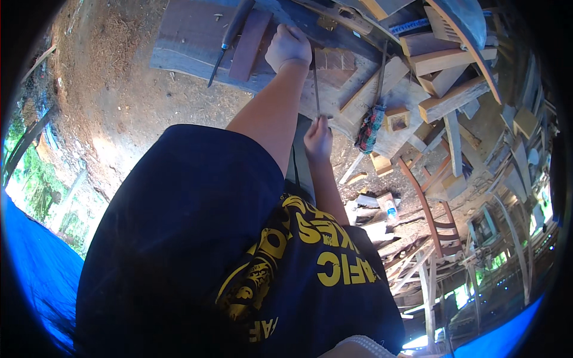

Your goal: Chiseling and carving a piece of wood in a workshop.

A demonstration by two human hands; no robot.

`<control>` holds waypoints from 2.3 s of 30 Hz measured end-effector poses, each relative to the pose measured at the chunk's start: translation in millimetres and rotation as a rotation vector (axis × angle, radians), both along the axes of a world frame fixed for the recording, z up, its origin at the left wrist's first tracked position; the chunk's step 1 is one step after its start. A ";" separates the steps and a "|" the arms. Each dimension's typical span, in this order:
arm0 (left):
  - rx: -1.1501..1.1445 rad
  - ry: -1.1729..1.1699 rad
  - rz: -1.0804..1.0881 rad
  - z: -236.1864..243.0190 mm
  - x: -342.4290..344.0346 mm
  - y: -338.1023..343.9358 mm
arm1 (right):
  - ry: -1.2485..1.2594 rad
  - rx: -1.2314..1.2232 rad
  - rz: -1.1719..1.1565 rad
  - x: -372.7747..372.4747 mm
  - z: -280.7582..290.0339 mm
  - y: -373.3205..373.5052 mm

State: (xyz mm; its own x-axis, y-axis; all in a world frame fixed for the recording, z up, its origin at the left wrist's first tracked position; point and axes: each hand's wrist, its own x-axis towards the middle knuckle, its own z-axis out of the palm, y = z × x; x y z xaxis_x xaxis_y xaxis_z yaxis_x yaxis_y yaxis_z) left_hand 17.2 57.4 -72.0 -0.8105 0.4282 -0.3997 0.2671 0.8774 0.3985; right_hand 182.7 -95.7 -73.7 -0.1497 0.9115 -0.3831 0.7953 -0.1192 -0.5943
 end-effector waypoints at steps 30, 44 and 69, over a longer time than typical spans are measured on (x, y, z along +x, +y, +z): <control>0.019 0.069 0.005 -2.7 1.2 -2.2 | 0.005 0.024 0.055 -19.5 -17.4 20.6; 0.010 0.071 0.006 -2.2 1.3 -1.6 | 0.020 0.046 0.103 -32.9 -23.8 46.0; -0.024 0.017 -0.020 -2.5 0.3 -2.3 | 0.033 0.185 0.110 -22.7 -10.2 31.7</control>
State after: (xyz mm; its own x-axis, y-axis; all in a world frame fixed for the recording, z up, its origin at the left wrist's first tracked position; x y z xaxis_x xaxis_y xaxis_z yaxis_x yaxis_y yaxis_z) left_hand 17.5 55.1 -74.5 -0.8083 0.4354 -0.3964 0.2915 0.8808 0.3730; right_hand 160.0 -64.0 -83.9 -0.2617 0.9434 -0.2035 0.7772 0.0810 -0.6240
